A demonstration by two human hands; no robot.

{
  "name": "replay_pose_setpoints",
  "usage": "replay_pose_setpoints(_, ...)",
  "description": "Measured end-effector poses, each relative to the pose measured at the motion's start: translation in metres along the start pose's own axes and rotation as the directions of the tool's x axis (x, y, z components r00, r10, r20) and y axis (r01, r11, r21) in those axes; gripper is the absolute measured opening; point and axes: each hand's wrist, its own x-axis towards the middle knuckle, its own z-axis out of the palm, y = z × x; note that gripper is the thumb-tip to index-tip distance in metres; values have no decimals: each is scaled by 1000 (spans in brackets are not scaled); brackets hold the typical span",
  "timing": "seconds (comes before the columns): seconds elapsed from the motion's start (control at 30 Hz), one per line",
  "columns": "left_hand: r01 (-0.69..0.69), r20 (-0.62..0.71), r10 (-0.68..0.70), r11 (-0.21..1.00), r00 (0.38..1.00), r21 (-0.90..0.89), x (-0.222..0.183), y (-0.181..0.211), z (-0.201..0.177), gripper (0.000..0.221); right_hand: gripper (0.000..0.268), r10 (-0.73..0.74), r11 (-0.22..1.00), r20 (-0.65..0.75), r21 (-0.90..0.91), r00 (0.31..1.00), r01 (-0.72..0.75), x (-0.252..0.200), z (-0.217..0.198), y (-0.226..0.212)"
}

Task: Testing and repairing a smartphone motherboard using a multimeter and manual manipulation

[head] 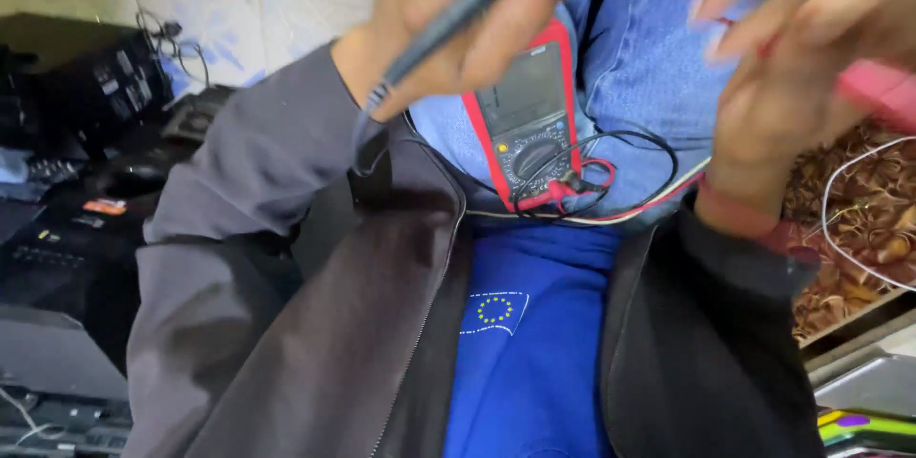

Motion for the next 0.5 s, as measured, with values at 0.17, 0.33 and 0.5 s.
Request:
replay_pose_setpoints(0.17, 67, 174, -18, 958, 985, -280, -2, 26, 17, 28, 32, -176, 955, 638, -75, 750, 288, -4, 44, -115)
replay_pose_setpoints(0.33, 192, 315, -84, 925, 945, -329, -7, 30, 25, 26, 15, -71, 821, 816, -279, 574, 498, -50, 51, -109)
replay_pose_setpoints(0.5, 196, 420, -92, 958, 903, -211, -13, 24, 42, 19, 24, 31, 716, 691, -519, 722, 466, -79, 58, -110)
